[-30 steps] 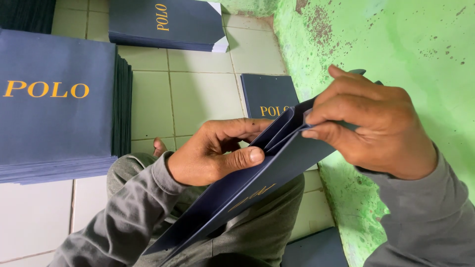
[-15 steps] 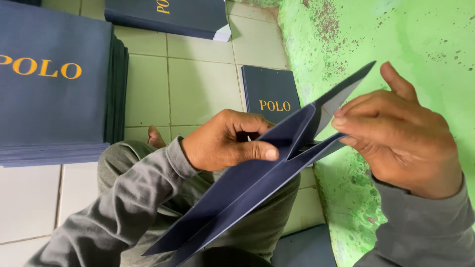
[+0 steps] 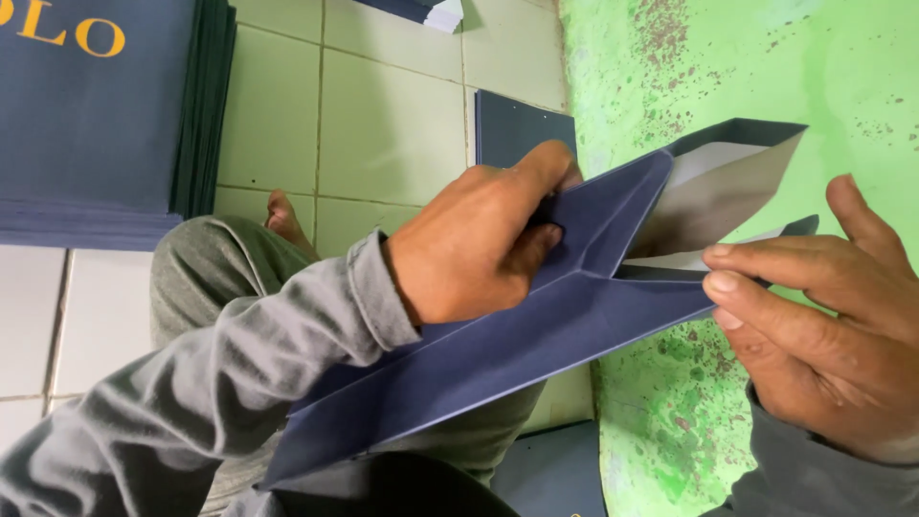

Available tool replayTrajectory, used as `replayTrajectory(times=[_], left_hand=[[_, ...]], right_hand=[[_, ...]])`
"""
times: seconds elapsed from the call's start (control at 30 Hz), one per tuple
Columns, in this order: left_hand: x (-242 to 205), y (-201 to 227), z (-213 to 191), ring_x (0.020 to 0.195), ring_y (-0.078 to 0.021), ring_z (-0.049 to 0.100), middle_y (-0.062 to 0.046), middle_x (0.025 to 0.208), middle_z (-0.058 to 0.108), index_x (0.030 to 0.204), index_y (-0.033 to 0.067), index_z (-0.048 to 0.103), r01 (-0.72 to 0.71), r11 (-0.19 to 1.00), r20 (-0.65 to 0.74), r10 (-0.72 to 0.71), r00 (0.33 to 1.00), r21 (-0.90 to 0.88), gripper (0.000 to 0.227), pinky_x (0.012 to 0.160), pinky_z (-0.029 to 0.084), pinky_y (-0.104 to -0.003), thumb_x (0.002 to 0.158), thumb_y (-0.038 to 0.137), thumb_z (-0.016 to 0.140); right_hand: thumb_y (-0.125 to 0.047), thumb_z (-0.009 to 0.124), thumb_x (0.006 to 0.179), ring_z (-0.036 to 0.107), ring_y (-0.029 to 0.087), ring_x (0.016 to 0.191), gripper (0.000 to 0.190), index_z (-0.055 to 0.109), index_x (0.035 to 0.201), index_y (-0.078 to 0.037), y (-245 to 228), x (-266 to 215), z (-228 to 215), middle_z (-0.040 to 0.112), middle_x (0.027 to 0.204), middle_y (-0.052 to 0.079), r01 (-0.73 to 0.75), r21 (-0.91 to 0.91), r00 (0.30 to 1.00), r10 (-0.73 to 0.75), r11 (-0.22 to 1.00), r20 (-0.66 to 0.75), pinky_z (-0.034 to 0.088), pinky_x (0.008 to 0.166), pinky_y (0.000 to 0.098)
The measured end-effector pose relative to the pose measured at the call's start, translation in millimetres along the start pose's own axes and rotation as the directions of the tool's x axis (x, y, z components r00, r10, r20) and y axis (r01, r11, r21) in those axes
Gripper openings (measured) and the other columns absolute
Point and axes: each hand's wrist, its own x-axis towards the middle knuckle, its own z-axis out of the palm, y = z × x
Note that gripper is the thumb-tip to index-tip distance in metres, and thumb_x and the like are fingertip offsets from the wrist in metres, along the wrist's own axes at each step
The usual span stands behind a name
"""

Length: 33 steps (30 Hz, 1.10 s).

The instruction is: Folding a pre-printed paper bag to form its base

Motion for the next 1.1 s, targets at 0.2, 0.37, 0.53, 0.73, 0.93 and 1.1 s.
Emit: replayTrajectory(times=[0.2, 0.37, 0.53, 0.73, 0.93, 1.1], left_hand=[[-2, 0, 3, 0.045, -0.0290, 0.048, -0.008, 0.059, 0.048, 0.135, 0.0089, 0.034, -0.023, 0.999, -0.069, 0.020, 0.997, -0.042, 0.053, 0.049, 0.039, -0.042, 0.086, -0.002, 0.051], [-2, -15, 14, 0.060, -0.0354, 0.064, -0.020, 0.114, 0.068, 0.156, 0.0117, 0.017, -0.090, 0.987, -0.063, 0.099, 0.993, 0.130, 0.074, 0.052, 0.050, -0.045, 0.092, 0.008, 0.054], [3, -27, 15, 0.075, -0.0400, 0.068, -0.021, 0.104, 0.071, 0.153, 0.0082, 0.026, -0.151, 0.988, -0.062, 0.153, 0.986, 0.037, 0.065, 0.063, 0.050, -0.043, 0.103, 0.031, 0.062], [7, -14, 9, 0.067, -0.0379, 0.067, -0.019, 0.090, 0.070, 0.143, 0.0045, 0.038, -0.113, 0.992, -0.022, 0.114, 0.993, 0.052, 0.063, 0.058, 0.050, -0.046, 0.092, 0.020, 0.072], [8, -15, 12, 0.056, -0.0369, 0.061, -0.014, 0.068, 0.065, 0.110, 0.0047, 0.050, -0.149, 0.977, -0.014, 0.153, 0.988, 0.152, 0.030, 0.049, 0.043, -0.049, 0.090, 0.015, 0.070], [10, -15, 12, 0.059, -0.0390, 0.062, -0.015, 0.070, 0.066, 0.103, 0.0046, 0.051, -0.142, 0.982, -0.013, 0.145, 0.989, 0.127, 0.025, 0.053, 0.045, -0.048, 0.089, 0.015, 0.069]], right_hand=[[0.005, 0.069, 0.101, 0.072, 0.037, 0.101, 0.025, 0.063, 0.125, -0.001, -9, 8, 7, 0.069, 0.122, 0.025, -0.050, 0.012, 0.998, 0.051, 0.999, -0.038, 0.039, 0.134, 0.0779], [0.008, 0.070, 0.099, 0.072, 0.032, 0.097, 0.027, 0.063, 0.124, 0.002, -6, 16, 7, 0.071, 0.119, 0.024, 0.000, 0.031, 0.999, 0.001, 1.000, -0.038, 0.042, 0.131, 0.0718], [0.007, 0.070, 0.096, 0.074, 0.027, 0.095, 0.029, 0.061, 0.123, 0.002, -1, 19, 4, 0.072, 0.118, 0.021, 0.098, 0.045, 0.995, -0.098, 0.994, -0.003, 0.043, 0.128, 0.0657], [0.007, 0.071, 0.095, 0.072, 0.023, 0.087, 0.029, 0.062, 0.122, 0.002, -4, 25, 7, 0.072, 0.116, 0.020, 0.136, 0.072, 0.991, -0.135, 0.988, -0.023, 0.045, 0.125, 0.0631], [0.008, 0.073, 0.094, 0.073, 0.029, 0.088, 0.022, 0.065, 0.115, 0.007, -16, 28, 15, 0.072, 0.107, 0.026, 0.051, 0.085, 0.990, -0.039, 0.995, -0.138, 0.048, 0.123, 0.0646], [0.007, 0.070, 0.097, 0.063, 0.023, 0.081, 0.032, 0.066, 0.127, -0.005, -17, 32, 13, 0.069, 0.101, 0.014, 0.056, -0.032, 0.998, -0.057, 0.998, -0.028, 0.048, 0.119, 0.0693]])
